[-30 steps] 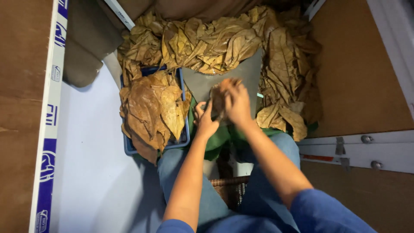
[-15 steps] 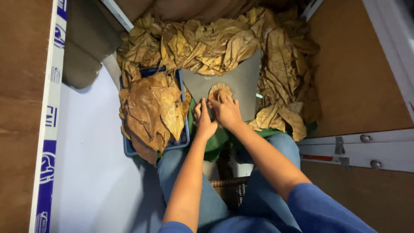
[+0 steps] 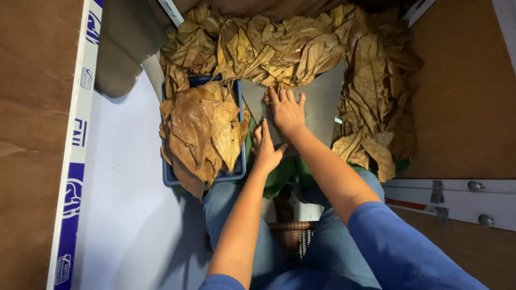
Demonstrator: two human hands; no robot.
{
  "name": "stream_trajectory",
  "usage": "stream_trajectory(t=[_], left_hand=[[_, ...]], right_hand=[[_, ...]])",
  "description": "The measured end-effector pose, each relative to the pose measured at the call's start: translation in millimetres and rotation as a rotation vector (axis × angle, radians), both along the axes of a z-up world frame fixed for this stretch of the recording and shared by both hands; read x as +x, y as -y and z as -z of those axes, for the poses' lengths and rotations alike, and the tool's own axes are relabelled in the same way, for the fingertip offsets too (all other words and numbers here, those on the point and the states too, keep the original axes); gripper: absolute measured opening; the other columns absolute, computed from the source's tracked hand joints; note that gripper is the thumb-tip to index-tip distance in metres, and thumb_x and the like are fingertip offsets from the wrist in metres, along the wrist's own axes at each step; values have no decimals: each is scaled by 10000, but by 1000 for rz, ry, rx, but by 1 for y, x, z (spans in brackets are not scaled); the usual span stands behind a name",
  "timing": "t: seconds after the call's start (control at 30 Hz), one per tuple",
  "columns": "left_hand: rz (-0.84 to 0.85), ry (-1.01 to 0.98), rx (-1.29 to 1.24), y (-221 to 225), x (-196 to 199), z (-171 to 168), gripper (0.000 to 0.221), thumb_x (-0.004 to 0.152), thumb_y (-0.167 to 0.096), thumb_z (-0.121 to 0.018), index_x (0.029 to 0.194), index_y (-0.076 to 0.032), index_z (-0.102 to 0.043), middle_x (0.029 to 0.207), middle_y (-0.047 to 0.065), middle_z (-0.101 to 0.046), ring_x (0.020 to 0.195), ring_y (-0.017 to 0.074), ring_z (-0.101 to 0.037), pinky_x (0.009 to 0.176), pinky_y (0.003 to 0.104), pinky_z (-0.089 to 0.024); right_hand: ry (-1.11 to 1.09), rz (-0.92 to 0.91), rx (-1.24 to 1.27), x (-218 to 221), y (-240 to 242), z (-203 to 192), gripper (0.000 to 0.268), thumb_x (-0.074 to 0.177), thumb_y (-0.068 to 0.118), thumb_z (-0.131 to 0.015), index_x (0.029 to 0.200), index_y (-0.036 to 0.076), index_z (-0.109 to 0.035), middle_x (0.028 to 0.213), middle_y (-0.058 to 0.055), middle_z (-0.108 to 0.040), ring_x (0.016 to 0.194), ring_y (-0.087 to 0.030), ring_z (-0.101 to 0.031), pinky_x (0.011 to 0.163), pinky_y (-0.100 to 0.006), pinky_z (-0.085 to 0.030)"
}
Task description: A person is manually sorting and flattening dried tobacco leaves on a board before stacking them in a tray.
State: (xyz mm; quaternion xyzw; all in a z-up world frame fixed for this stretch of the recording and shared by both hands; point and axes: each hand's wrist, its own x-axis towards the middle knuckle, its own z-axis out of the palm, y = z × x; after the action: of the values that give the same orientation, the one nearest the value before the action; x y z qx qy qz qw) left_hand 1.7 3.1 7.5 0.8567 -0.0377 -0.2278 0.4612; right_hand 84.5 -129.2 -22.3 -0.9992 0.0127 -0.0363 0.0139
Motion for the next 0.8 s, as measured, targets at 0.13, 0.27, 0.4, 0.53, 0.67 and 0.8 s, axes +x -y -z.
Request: stream_trajectory(t=[0.13, 0.27, 0.4, 0.53, 0.67, 0.8], left_hand=[[-11, 22, -35, -3, 1, 6, 1020, 874, -222, -741, 1645, -198, -74, 1588, 112, -200, 1474, 434, -237, 1137, 734, -158], [-63, 62, -11, 4, 5, 19, 1022, 796, -288, -789, 1616, -223, -183, 1561, 92, -251, 1434, 417, -305, 1107, 712, -217], [-174, 167, 116, 21, 0, 16, 843, 769, -490, -774, 1498, -291, -401, 1461, 2, -330, 1328, 349, -399, 1049, 620, -314], [-254, 240, 113, 35, -13, 21, 666, 745, -406, -810, 1325, -273, -511, 1406, -12, -347, 1259, 337, -401, 1007, 600, -330], [-283, 216, 184, 41, -5, 37, 501, 715, -423, -827, 1095, -236, -560, 1347, -41, -368, 1225, 321, -382, 1008, 615, -324], [-319, 240, 203, 36, 0, 52, 330, 729, -462, -806, 887, -232, -629, 1176, -81, -492, 1174, 277, -443, 1000, 635, -334]], right_hand=[[51, 1, 7, 3, 25, -8, 444, 1064, 158, -387, 1501, 208, -443, 1336, -70, -509, 1250, -243, -430, 1075, -600, -239], [173, 127, 3, -13, 72, -8, 323, 975, 210, -533, 1295, 167, -535, 1191, -83, -540, 1158, -280, -489, 1010, -619, -327], [96, 182, -23, -40, 85, -36, 357, 925, 186, -656, 1267, 146, -561, 1225, -143, -427, 1196, -375, -396, 996, -665, -337], [252, -153, -193, -53, 55, -54, 154, 923, 301, -635, 1061, 232, -644, 1170, -40, -496, 1095, -281, -479, 924, -550, -382], [368, -636, -210, -46, 31, -44, 112, 850, 380, -670, 909, 288, -694, 1044, 27, -557, 1048, -207, -516, 904, -422, -372], [457, -643, -233, -37, 38, -24, 65, 826, 284, -702, 770, 253, -691, 877, 21, -548, 913, -214, -528, 778, -388, -403]])
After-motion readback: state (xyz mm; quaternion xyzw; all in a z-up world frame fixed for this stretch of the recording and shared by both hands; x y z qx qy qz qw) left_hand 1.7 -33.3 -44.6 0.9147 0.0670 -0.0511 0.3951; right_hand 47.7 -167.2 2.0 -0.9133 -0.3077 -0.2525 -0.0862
